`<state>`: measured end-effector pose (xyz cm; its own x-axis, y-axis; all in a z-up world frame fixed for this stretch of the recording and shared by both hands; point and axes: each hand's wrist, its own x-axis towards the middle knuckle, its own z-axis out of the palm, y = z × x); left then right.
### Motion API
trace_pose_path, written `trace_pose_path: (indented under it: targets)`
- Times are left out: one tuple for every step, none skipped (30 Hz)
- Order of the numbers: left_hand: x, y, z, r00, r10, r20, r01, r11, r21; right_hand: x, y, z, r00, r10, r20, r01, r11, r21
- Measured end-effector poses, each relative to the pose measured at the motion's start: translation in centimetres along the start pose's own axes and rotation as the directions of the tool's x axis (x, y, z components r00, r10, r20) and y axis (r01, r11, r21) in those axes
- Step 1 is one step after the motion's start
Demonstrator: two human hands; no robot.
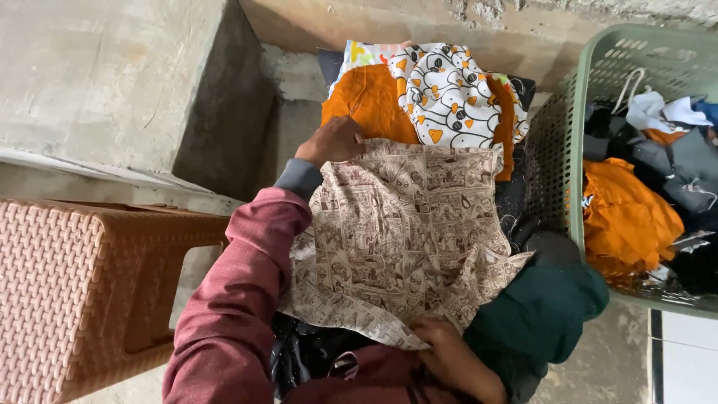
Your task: Trimming excess threads from fabric pieces using hand snips.
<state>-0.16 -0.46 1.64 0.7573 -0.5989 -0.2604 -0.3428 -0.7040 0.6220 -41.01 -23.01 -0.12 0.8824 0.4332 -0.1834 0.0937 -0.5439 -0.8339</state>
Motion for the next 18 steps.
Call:
trace_pose_path:
  targets:
    - [-0.1,-0.1,-0.3,1.0,0.01,-0.029,-0.011,0.999,-0.038,0.2,-1.0,-1.0,1.0,0.016,-0.02,-0.015,0.998,0.062]
    - [-0.1,-0.2,-0.6,0.998,0.019,-0.058,-0.024,0.997,-0.075,0.4,-2.1,-2.1,0.999,0.033,-0.039,-0.028,0.992,0.124]
    - [-0.8,0.5,-1.6,0.998,0.018,-0.057,-0.022,0.997,-0.074,0.1,-2.5,-3.2,0.999,0.033,-0.038,-0.028,0.992,0.126]
    - [-1.4,1.1,-2.7,0.997,-0.003,-0.081,-0.006,0.994,-0.109,-0.2,-2.9,-4.3,0.993,0.063,-0.105,-0.049,0.991,0.127]
    - [-2.1,1.8,-3.7,0.994,-0.024,-0.104,0.009,0.99,-0.143,-0.5,-3.3,-5.4,0.981,0.092,-0.17,-0.07,0.989,0.128]
    - [-2.8,2.5,-4.9,0.994,-0.026,-0.104,0.011,0.99,-0.143,-1.6,-2.3,-6.7,0.981,0.091,-0.17,-0.07,0.989,0.129]
    - [-3.5,3.3,-6.1,0.989,0.031,-0.143,-0.05,0.99,-0.131,-2.8,-1.4,-8.0,0.966,0.134,-0.223,-0.118,0.99,0.082]
    - [-4.2,4.1,-7.3,0.98,0.087,-0.181,-0.109,0.987,-0.117,-3.9,-0.4,-9.3,0.945,0.173,-0.277,-0.169,0.985,0.038]
    - [-4.8,4.5,-8.6,0.979,0.087,-0.183,-0.11,0.987,-0.117,-4.3,-1.9,-11.2,0.945,0.171,-0.277,-0.167,0.985,0.037]
    - [-5.5,4.9,-9.9,0.965,0.134,-0.224,-0.17,0.975,-0.145,-4.8,-3.4,-13.2,0.928,0.133,-0.347,-0.133,0.991,0.024]
    - [-6.1,5.4,-11.2,0.947,0.18,-0.267,-0.231,0.958,-0.171,-5.2,-4.9,-15.1,0.905,0.094,-0.415,-0.099,0.995,0.008]
    - [-6.4,5.3,-12.3,0.946,0.182,-0.269,-0.232,0.958,-0.17,-6.2,-5.9,-17.1,0.905,0.092,-0.416,-0.098,0.995,0.007]
    - [-6.6,5.2,-13.4,0.91,0.229,-0.347,-0.302,0.937,-0.175,-7.4,-6.9,-19.0,0.874,0.215,-0.435,-0.275,0.958,-0.079]
    - [-6.9,5.1,-14.5,0.865,0.271,-0.422,-0.371,0.912,-0.175,-8.5,-7.9,-21.0,0.822,0.33,-0.464,-0.443,0.882,-0.158]
    - [-7.5,5.2,-15.5,0.864,0.274,-0.422,-0.374,0.911,-0.175,-9.1,-7.0,-22.2,0.821,0.33,-0.466,-0.445,0.882,-0.159]
    - [-8.1,5.4,-16.5,0.834,0.24,-0.497,-0.361,0.919,-0.162,-9.7,-6.0,-23.4,0.832,0.132,-0.539,-0.354,0.875,-0.331]
    - [-8.7,5.5,-17.6,0.796,0.207,-0.569,-0.347,0.926,-0.148,-10.2,-5.0,-24.6,0.818,-0.078,-0.57,-0.27,0.822,-0.501]
    - [-8.4,5.0,-18.0,0.794,0.21,-0.571,-0.35,0.925,-0.146,-10.6,-2.6,-25.2,0.817,-0.081,-0.572,-0.271,0.821,-0.503]
